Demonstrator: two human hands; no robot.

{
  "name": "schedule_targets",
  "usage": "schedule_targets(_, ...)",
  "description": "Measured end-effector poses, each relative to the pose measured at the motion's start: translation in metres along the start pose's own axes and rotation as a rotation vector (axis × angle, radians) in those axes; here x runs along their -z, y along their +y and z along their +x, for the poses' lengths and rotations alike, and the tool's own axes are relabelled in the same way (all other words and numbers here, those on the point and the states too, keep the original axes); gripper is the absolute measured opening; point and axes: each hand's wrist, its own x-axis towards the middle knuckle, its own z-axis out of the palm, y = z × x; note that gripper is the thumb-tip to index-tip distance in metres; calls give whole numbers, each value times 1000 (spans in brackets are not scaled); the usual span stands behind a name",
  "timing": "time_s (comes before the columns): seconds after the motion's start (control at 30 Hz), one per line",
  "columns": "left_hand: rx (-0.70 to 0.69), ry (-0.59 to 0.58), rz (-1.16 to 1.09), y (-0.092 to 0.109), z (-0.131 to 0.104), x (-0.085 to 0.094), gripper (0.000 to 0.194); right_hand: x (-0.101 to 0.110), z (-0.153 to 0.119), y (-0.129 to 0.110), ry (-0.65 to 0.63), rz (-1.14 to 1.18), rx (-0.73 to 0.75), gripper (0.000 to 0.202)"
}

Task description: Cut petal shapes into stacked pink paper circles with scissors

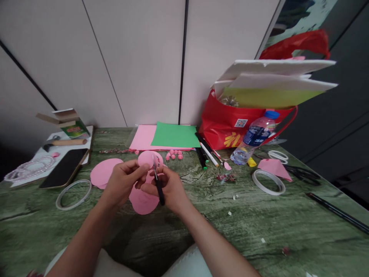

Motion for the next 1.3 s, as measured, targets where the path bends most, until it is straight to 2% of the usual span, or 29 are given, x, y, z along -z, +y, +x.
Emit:
schedule_targets(0.23,29,-17,7,-1,1,0,18,0,0,-4,18,-13,-11,46)
schedule_targets(0.67,-14,31,7,-1,1,1,23,5,1,4,5,-24,-14,42)
schedule_targets(0.93,-36,59,-53,-1,2,2,19,3,0,1,40,-59,-36,39)
schedule_targets(1.03,-52,89,-120,-1,3,4,19,2,0,1,31,-46,-46,37)
schedule_targets(1.2,-111,215,-252,-1,5,5,14,1,-1,-1,41,-52,-56,36)
schedule_targets(1.3,-120,186,-201,-1,4,3,17,1,-1,-2,46,-50,-49,35)
